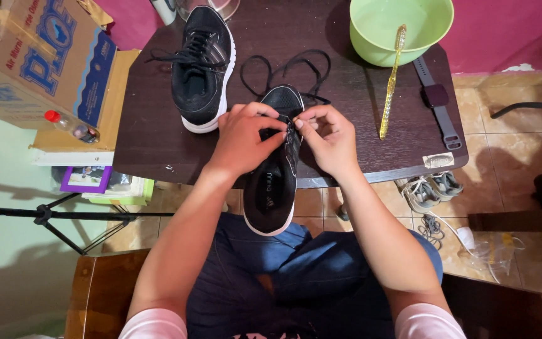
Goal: Applying glue to the sole of a sneaker with a brush and then threading laces through the eyelets of another sneaker.
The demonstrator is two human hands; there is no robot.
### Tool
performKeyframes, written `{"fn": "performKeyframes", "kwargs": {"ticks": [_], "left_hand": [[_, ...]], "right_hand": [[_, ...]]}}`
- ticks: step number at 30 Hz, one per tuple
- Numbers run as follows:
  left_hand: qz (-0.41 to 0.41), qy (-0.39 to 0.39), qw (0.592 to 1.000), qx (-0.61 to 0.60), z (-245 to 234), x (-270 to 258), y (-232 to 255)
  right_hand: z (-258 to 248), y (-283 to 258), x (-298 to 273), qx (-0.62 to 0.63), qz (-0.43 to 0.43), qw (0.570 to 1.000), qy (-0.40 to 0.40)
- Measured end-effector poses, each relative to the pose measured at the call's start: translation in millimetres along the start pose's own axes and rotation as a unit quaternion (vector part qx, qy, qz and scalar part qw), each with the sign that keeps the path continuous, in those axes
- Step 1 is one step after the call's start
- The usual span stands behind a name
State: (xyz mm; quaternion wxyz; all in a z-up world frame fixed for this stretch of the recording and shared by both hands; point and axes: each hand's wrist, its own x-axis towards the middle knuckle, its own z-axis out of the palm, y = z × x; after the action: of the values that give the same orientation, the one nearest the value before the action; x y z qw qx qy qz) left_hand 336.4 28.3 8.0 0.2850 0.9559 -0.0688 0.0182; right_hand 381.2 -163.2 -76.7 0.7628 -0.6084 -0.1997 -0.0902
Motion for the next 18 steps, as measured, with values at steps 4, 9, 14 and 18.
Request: {"fn": "performKeyframes", "kwargs": {"ticks": [4,9,14,18], "left_hand": [[0.000,-0.002,1.000,-0.005,2,0,-2],[0.004,0.007,1.000,-0.007,4,0,-2],[-0.002,0.005,1.000,-0.014,1,0,0],[-0.009,0.004,1.000,-0.013,2,-1,1]], "right_hand": [[-1,-8,0,-0.016,0.000,1.000,-0.009],[-2,-10,0,-0.020,0.002,1.000,-0.014],[-2,-14,2,-0.034,-0.005,0.999,-0.014],[-2,-15,1,-0.036,0.008,0.999,-0.016]]}}
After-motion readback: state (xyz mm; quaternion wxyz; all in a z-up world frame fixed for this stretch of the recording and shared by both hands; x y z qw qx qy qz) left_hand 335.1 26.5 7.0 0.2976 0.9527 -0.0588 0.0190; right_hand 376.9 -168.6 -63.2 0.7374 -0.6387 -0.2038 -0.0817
